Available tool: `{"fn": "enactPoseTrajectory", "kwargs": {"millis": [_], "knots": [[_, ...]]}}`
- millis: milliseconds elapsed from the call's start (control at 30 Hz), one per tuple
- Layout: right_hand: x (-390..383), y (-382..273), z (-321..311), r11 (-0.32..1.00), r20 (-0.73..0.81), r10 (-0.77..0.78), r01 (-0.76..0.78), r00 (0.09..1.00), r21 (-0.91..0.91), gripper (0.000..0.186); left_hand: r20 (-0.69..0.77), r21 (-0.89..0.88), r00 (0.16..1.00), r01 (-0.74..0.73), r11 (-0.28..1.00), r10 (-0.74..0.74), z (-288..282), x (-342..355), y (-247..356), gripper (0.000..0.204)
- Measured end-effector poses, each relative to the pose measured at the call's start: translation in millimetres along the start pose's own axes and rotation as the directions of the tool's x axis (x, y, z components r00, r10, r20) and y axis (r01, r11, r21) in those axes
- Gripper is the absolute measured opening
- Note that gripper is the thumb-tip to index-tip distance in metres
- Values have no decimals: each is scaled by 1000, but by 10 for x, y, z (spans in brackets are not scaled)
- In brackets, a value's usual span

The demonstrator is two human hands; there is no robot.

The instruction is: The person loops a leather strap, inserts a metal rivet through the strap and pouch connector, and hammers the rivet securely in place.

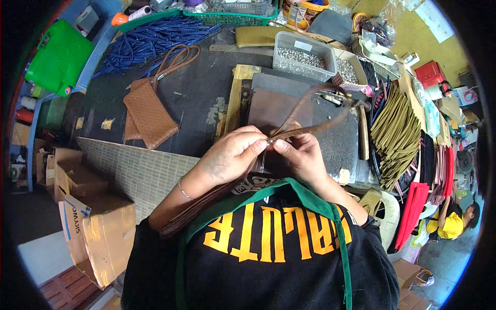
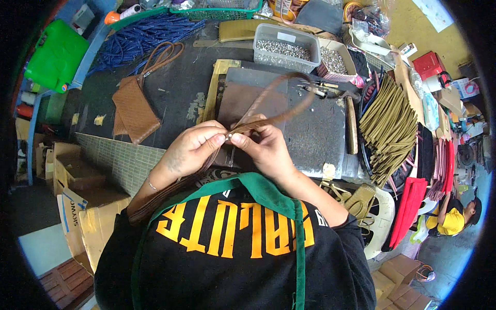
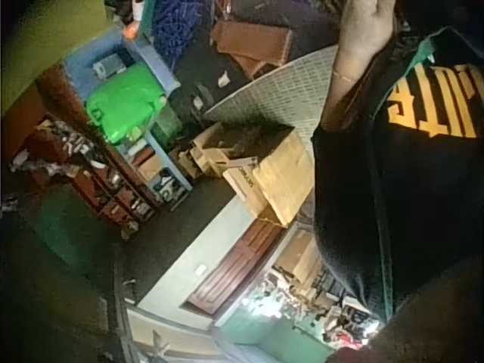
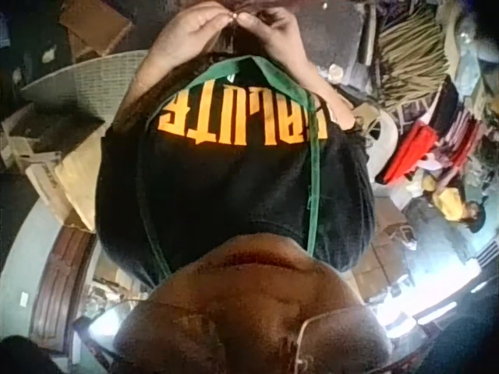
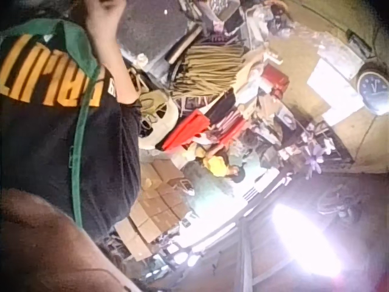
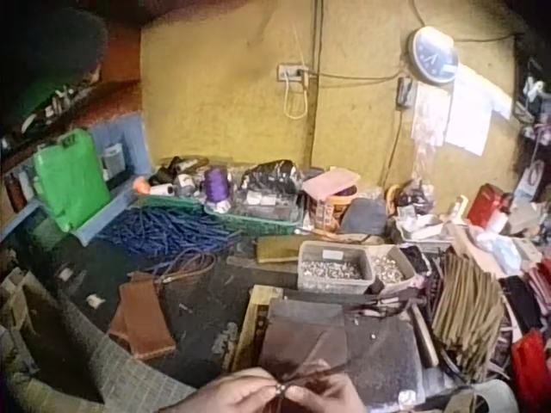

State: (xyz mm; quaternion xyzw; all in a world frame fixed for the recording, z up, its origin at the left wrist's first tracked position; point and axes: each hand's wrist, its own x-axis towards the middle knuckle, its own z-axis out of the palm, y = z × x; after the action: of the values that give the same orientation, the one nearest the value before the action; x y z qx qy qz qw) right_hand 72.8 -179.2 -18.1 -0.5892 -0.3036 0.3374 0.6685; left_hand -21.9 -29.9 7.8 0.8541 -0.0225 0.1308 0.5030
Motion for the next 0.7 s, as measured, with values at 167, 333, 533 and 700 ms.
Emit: {"fn": "enactPoseTrajectory", "kwargs": {"millis": [167,333,533,700], "knots": [[83,-94,-79,873,132,114,-162,985,460,32,166,-280,957,276,919,-237,-46,35,-6,29],[122,-68,49,861,-11,115,-94,993,500,19,187,-283,931,355,891,-312,2,50,-58,30],[120,56,152,858,-113,67,0,991,514,16,291,-530,872,489,693,-392,-53,22,-115,21],[118,78,210,918,-251,43,61,967,392,21,74,-102,982,182,978,-175,-101,13,103,16]]}}
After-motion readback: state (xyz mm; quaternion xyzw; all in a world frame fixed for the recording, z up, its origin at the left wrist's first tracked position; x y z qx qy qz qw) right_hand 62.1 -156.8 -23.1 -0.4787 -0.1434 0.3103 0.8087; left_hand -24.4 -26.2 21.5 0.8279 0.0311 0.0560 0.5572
